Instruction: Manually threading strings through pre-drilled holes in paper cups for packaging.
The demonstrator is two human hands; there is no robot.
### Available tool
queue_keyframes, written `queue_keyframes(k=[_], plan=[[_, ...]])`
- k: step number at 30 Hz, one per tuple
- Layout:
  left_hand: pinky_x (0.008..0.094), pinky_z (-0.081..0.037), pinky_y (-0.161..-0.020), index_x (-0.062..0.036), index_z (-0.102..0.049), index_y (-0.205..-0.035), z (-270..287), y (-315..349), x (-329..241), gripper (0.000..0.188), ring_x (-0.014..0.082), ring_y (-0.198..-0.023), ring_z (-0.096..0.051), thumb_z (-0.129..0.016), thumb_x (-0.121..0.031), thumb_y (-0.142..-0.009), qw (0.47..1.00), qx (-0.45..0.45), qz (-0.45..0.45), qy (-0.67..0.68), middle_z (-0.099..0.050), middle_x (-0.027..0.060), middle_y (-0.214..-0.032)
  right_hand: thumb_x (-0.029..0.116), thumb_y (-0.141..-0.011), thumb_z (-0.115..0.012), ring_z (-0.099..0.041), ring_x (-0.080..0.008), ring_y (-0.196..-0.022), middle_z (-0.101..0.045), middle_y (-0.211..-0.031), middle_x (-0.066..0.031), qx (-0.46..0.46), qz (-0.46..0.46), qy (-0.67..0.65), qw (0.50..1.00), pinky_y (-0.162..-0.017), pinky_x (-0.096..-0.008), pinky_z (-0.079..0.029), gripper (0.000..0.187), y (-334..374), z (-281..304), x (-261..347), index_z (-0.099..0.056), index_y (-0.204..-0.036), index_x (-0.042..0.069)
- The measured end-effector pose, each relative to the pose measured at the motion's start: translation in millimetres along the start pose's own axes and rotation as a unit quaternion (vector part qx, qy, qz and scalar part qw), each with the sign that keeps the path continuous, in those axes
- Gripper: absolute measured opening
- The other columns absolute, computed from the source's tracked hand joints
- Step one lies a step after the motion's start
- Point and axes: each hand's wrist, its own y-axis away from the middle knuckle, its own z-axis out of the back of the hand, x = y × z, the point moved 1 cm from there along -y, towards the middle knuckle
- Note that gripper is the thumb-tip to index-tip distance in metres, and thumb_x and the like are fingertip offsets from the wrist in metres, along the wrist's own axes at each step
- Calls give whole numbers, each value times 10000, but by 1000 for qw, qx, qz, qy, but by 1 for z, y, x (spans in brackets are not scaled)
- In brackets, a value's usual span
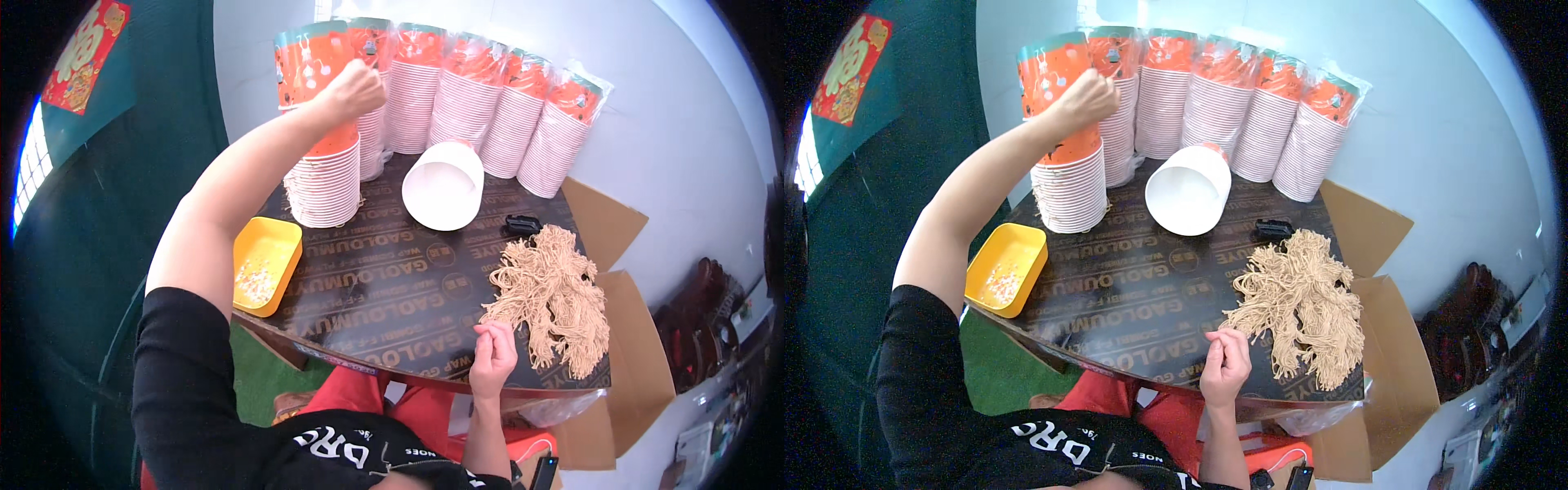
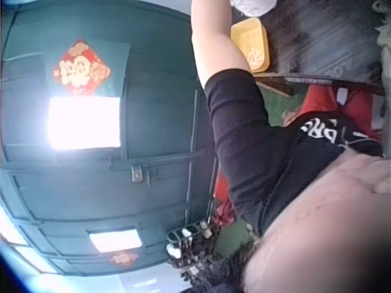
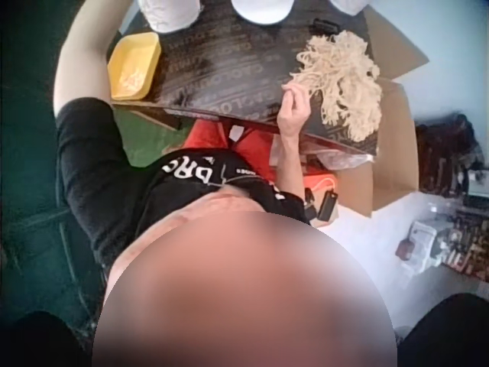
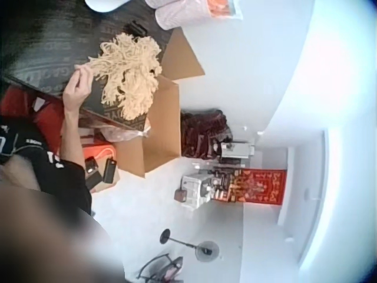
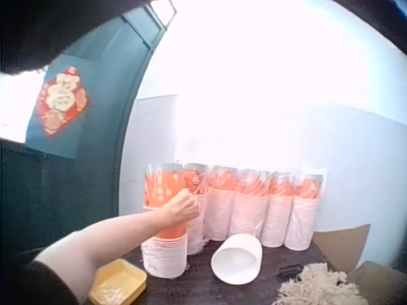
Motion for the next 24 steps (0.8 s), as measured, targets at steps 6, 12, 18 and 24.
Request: queue_keyframes(k=[6,12,18,24], plan=[[412,-443,-830,-45,-563,-781,35,31,-19,61,256,-845,-567,-577,-94,-748,948,-247,56,192,-540,103,-841,-32,-894,-520,-534,-158,-795,-585,-904,-85,4,1,2,1000,-694,-264,-422,113,-5,0,14,-632,-897,-48],[635,-339,-986,-31,-443,-1333,6,47,7,570,406,-1239,-457,-587,-308,-856,924,-187,322,87,-471,234,-1305,-46,-877,-538,-598,-232,-806,-609,-893,-137,21,-22,13,999,-719,-303,-476,99,-8,-2,19,-635,-893,-52],[524,-427,-864,-1,-652,-962,-9,68,8,486,358,-881,-660,-585,-472,-862,924,-59,317,203,-681,169,-925,-33,-885,-536,-597,-219,-802,-607,-892,-136,31,-47,12,998,-716,-296,-471,105,-6,-5,14,-638,-897,-55],[589,-353,-997,14,-596,-1077,4,66,-19,395,350,-1148,-557,-586,-310,-851,923,-237,296,61,-564,216,-1235,-14,-895,-535,-593,-215,-800,-609,-901,-132,37,-66,-4,997,-703,-289,-464,112,-2,-6,8,-642,-901,-49]])
